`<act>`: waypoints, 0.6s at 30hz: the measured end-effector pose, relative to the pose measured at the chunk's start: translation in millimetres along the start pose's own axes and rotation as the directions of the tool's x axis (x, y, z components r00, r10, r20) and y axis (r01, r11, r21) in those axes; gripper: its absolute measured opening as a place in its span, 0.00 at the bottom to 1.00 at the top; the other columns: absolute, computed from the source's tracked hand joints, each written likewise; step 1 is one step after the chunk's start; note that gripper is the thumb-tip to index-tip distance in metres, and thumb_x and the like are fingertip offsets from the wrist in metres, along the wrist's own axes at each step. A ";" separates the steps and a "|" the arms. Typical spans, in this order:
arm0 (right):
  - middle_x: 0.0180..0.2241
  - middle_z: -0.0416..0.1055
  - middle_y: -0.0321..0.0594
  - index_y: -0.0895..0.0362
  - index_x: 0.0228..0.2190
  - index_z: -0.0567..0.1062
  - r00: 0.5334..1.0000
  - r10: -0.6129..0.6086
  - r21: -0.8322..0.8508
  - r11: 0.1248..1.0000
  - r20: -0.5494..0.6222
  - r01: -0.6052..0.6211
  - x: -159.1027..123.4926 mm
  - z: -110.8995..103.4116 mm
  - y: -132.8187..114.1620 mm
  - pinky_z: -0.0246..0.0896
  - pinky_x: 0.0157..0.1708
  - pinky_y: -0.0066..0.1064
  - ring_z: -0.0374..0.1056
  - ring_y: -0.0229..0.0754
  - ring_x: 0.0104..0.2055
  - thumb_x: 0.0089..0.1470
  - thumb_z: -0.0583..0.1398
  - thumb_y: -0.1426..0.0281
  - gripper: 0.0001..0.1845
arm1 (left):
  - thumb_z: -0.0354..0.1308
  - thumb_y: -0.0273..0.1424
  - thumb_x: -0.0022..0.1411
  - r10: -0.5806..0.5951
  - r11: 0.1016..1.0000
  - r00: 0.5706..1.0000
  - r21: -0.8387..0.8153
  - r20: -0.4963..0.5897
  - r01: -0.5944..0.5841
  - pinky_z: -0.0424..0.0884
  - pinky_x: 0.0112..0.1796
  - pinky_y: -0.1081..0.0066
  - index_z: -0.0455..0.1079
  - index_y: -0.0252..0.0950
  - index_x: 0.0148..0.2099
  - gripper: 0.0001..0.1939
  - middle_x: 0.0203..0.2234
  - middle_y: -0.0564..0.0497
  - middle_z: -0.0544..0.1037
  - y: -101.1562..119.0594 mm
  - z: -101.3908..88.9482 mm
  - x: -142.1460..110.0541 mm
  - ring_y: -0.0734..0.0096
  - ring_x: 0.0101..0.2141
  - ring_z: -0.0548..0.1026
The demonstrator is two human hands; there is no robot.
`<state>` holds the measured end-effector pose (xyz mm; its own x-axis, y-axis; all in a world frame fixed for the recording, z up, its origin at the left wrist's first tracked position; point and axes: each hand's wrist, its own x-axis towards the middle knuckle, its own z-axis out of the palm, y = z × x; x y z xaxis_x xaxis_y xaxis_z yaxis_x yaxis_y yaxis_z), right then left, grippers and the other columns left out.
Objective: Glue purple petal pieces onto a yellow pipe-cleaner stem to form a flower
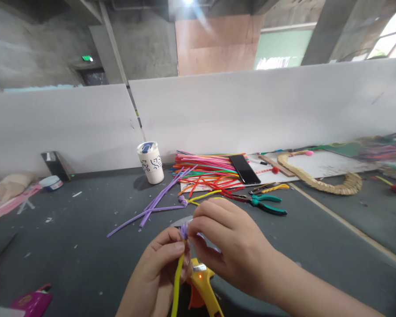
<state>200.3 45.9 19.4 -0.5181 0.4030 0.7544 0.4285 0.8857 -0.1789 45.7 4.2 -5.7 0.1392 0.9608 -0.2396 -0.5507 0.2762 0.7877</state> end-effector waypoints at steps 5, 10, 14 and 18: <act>0.27 0.71 0.41 0.59 0.27 0.73 1.000 -0.008 -0.008 1.000 -0.004 0.008 1.0 -1.5 -1.1 0.61 0.31 0.31 0.61 0.40 0.29 0.62 0.53 0.76 0.14 | 0.64 0.26 0.53 -0.011 0.999 0.999 -0.046 0.044 0.013 0.60 0.24 0.77 0.71 0.33 0.24 0.07 0.16 0.55 0.69 0.4 -1.3 1.2 0.79 0.19 0.61; 0.27 0.71 0.41 0.61 0.25 0.74 0.999 -0.034 -0.036 0.999 -0.006 0.034 2.3 -1.0 -3.3 0.60 0.31 0.32 0.60 0.40 0.28 0.61 0.53 0.78 0.15 | 0.65 0.25 0.52 -0.028 0.997 0.998 -0.071 0.054 0.032 0.61 0.24 0.77 0.73 0.33 0.24 0.06 0.16 0.55 0.70 2.3 -0.4 0.2 0.79 0.19 0.63; 0.26 0.71 0.40 0.60 0.25 0.73 0.999 -0.048 -0.041 0.998 -0.009 0.047 1.6 -0.7 -2.7 0.59 0.30 0.32 0.60 0.40 0.28 0.63 0.52 0.76 0.16 | 0.66 0.24 0.50 -0.049 0.993 0.998 -0.101 0.051 0.054 0.62 0.24 0.78 0.73 0.33 0.25 0.05 0.17 0.56 0.71 3.4 0.3 -0.3 0.80 0.19 0.64; 0.29 0.71 0.42 0.63 0.30 0.76 1.000 0.019 0.138 0.990 -0.023 -0.016 1.4 -4.7 -0.4 0.61 0.31 0.29 0.63 0.38 0.31 0.60 0.55 0.77 0.10 | 0.70 0.27 0.49 -0.042 0.992 0.995 -0.111 0.088 0.052 0.61 0.22 0.79 0.74 0.32 0.25 0.07 0.16 0.55 0.73 3.8 -1.0 0.8 0.81 0.18 0.65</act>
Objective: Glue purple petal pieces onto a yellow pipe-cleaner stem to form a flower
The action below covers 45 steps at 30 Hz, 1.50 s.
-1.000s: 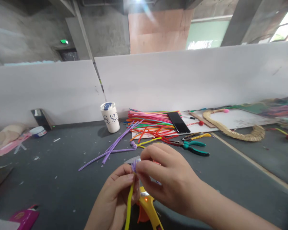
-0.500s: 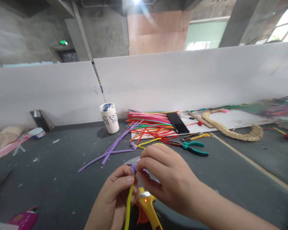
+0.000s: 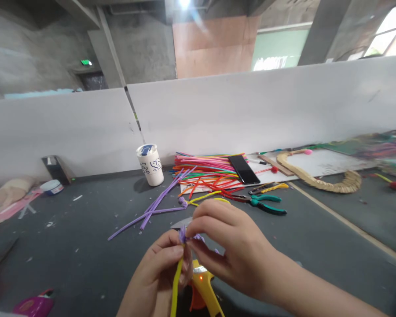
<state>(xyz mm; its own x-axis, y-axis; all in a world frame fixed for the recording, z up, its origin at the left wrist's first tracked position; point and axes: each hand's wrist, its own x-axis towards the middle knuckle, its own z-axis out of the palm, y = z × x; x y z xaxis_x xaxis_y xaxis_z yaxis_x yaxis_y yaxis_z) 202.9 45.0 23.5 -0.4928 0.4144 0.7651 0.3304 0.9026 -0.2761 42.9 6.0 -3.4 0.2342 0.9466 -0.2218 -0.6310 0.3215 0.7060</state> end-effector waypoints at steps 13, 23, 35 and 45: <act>0.27 0.70 0.41 0.62 0.27 0.76 0.993 -0.118 -0.178 0.977 0.014 0.118 -0.5 2.7 -2.5 0.55 0.30 0.32 0.56 0.39 0.28 0.62 0.54 0.77 0.15 | 0.72 0.30 0.47 0.004 1.000 1.000 0.000 0.019 -0.004 0.61 0.22 0.80 0.75 0.32 0.24 0.09 0.14 0.55 0.73 -2.0 -1.9 2.3 0.81 0.17 0.65; 0.28 0.71 0.41 0.62 0.26 0.74 0.993 -0.116 -0.163 0.979 0.032 0.119 -1.8 3.5 -2.0 0.56 0.31 0.32 0.58 0.40 0.29 0.62 0.53 0.77 0.15 | 0.72 0.28 0.46 0.019 1.000 1.000 0.008 0.014 -0.019 0.61 0.22 0.80 0.75 0.32 0.24 0.08 0.14 0.53 0.75 -0.9 -1.0 1.9 0.80 0.17 0.67; 0.27 0.69 0.39 0.62 0.26 0.74 0.993 -0.119 -0.187 0.975 0.027 0.122 -2.1 5.2 -1.7 0.55 0.30 0.32 0.58 0.39 0.29 0.63 0.52 0.76 0.16 | 0.70 0.28 0.48 0.015 1.000 1.000 0.009 0.013 -0.015 0.60 0.22 0.79 0.75 0.33 0.25 0.07 0.15 0.54 0.73 -1.7 0.3 0.6 0.80 0.18 0.65; 0.27 0.70 0.39 0.60 0.26 0.73 0.992 -0.119 -0.208 0.970 0.033 0.123 -2.3 5.6 -3.0 0.56 0.30 0.31 0.58 0.39 0.28 0.65 0.50 0.75 0.18 | 0.67 0.24 0.50 0.023 1.000 0.999 0.016 -0.035 -0.023 0.61 0.24 0.77 0.74 0.33 0.26 0.04 0.19 0.56 0.71 -3.7 -1.2 -0.3 0.79 0.20 0.63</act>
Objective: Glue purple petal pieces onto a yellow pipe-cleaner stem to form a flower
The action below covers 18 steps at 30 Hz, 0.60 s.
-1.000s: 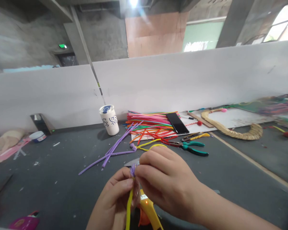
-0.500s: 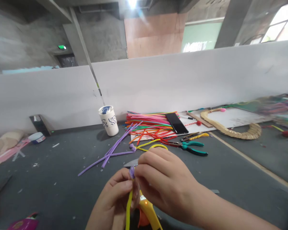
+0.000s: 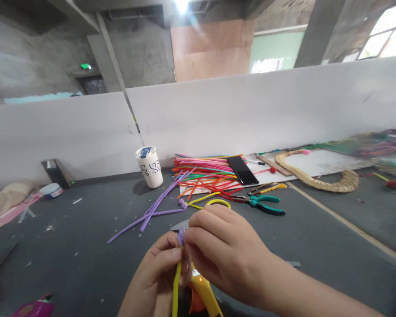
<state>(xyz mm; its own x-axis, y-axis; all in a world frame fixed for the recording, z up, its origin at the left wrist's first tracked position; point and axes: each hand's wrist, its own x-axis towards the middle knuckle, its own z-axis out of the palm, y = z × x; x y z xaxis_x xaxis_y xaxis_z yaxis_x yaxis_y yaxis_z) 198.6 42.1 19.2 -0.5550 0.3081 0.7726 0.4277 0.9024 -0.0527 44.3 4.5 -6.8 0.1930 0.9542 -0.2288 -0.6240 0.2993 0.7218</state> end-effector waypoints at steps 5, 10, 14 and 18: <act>0.27 0.70 0.39 0.60 0.26 0.73 1.000 0.003 -0.006 1.000 -0.007 -0.003 0.3 -0.6 -0.1 0.56 0.30 0.32 0.59 0.39 0.28 0.65 0.50 0.76 0.17 | 0.69 0.26 0.49 -0.015 1.000 1.000 -0.004 0.015 0.015 0.61 0.24 0.78 0.74 0.33 0.26 0.06 0.17 0.55 0.71 2.5 1.0 -0.6 0.80 0.20 0.64; 0.26 0.69 0.38 0.60 0.26 0.73 1.000 -0.006 -0.001 1.000 -0.012 0.006 0.4 1.5 -0.5 0.55 0.29 0.31 0.58 0.39 0.28 0.64 0.51 0.76 0.17 | 0.72 0.28 0.47 -0.016 1.000 0.999 -0.015 0.052 0.016 0.60 0.22 0.79 0.75 0.33 0.25 0.08 0.15 0.55 0.73 2.6 -0.6 2.1 0.81 0.17 0.65; 0.27 0.70 0.39 0.60 0.27 0.73 1.000 0.002 0.009 1.000 -0.013 -0.002 -0.6 1.2 -1.7 0.57 0.30 0.31 0.59 0.40 0.28 0.64 0.51 0.76 0.16 | 0.73 0.29 0.47 -0.021 1.000 0.997 -0.014 0.077 0.022 0.61 0.22 0.79 0.75 0.33 0.24 0.09 0.14 0.53 0.74 3.2 -1.7 3.5 0.79 0.17 0.67; 0.30 0.70 0.40 0.61 0.31 0.74 0.987 0.144 0.238 0.964 -0.077 -0.122 2.4 -7.7 0.4 0.60 0.31 0.29 0.63 0.38 0.31 0.59 0.55 0.78 0.08 | 0.74 0.30 0.45 -0.010 1.000 0.998 0.014 0.062 0.010 0.60 0.21 0.80 0.77 0.32 0.25 0.10 0.14 0.54 0.74 6.2 -0.7 3.1 0.81 0.16 0.67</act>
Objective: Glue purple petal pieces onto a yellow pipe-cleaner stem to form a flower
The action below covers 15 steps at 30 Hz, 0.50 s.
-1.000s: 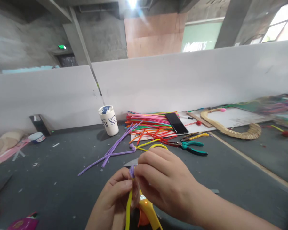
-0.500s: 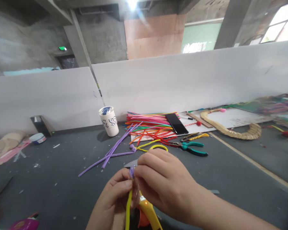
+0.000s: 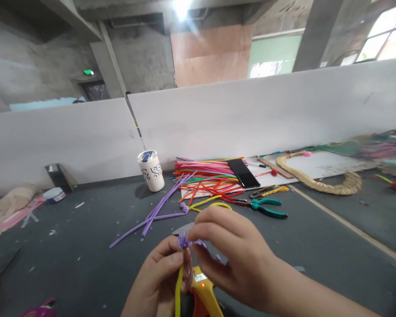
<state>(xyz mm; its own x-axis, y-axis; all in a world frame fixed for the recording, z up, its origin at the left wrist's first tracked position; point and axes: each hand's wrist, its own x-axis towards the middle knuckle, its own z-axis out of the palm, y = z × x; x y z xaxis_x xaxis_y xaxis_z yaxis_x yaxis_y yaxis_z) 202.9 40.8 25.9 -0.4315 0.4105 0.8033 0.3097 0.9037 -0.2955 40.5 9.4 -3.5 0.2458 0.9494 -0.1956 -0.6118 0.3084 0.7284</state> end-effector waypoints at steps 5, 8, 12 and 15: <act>0.31 0.71 0.36 0.58 0.33 0.75 0.897 0.424 0.368 0.820 0.128 -0.440 8.4 -8.8 4.6 0.64 0.33 0.26 0.67 0.36 0.32 0.52 0.59 0.78 0.06 | 0.78 0.33 0.36 0.055 0.996 0.993 0.071 -0.101 -0.048 0.62 0.20 0.81 0.77 0.32 0.23 0.15 0.15 0.55 0.73 1.1 4.8 -1.5 0.83 0.16 0.67; 0.30 0.73 0.35 0.58 0.33 0.77 0.797 0.509 0.502 0.622 0.326 -0.601 9.2 -7.7 5.1 0.65 0.32 0.27 0.68 0.36 0.31 0.52 0.61 0.74 0.05 | 0.79 0.35 0.32 0.080 0.983 0.982 0.175 -0.169 -0.050 0.59 0.19 0.84 0.78 0.33 0.23 0.17 0.15 0.56 0.74 0.2 6.2 -3.3 0.86 0.15 0.64; 0.29 0.73 0.35 0.58 0.30 0.76 0.774 0.530 0.537 0.564 0.347 -0.627 10.3 -8.8 1.0 0.65 0.32 0.26 0.68 0.36 0.31 0.51 0.61 0.74 0.03 | 0.77 0.40 0.37 0.144 0.948 0.978 0.304 -0.149 -0.093 0.49 0.14 0.86 0.78 0.34 0.24 0.17 0.16 0.53 0.77 1.7 5.0 -6.5 0.90 0.11 0.60; 0.30 0.73 0.36 0.58 0.32 0.75 0.784 0.562 0.397 0.678 0.263 -0.619 10.9 -14.2 -2.7 0.64 0.32 0.27 0.68 0.37 0.32 0.52 0.59 0.72 0.05 | 0.77 0.39 0.39 0.139 0.960 0.983 0.262 -0.121 -0.103 0.51 0.14 0.86 0.76 0.35 0.27 0.17 0.13 0.55 0.74 6.0 2.3 -8.1 0.88 0.11 0.60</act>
<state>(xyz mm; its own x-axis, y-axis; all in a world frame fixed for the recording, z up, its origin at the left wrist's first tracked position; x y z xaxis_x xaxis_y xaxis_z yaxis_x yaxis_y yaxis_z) 209.4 41.1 42.8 -0.3871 0.8617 0.3281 0.1406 0.4069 -0.9026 36.5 3.3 4.0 0.0655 0.9831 -0.1708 -0.4156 0.1824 0.8911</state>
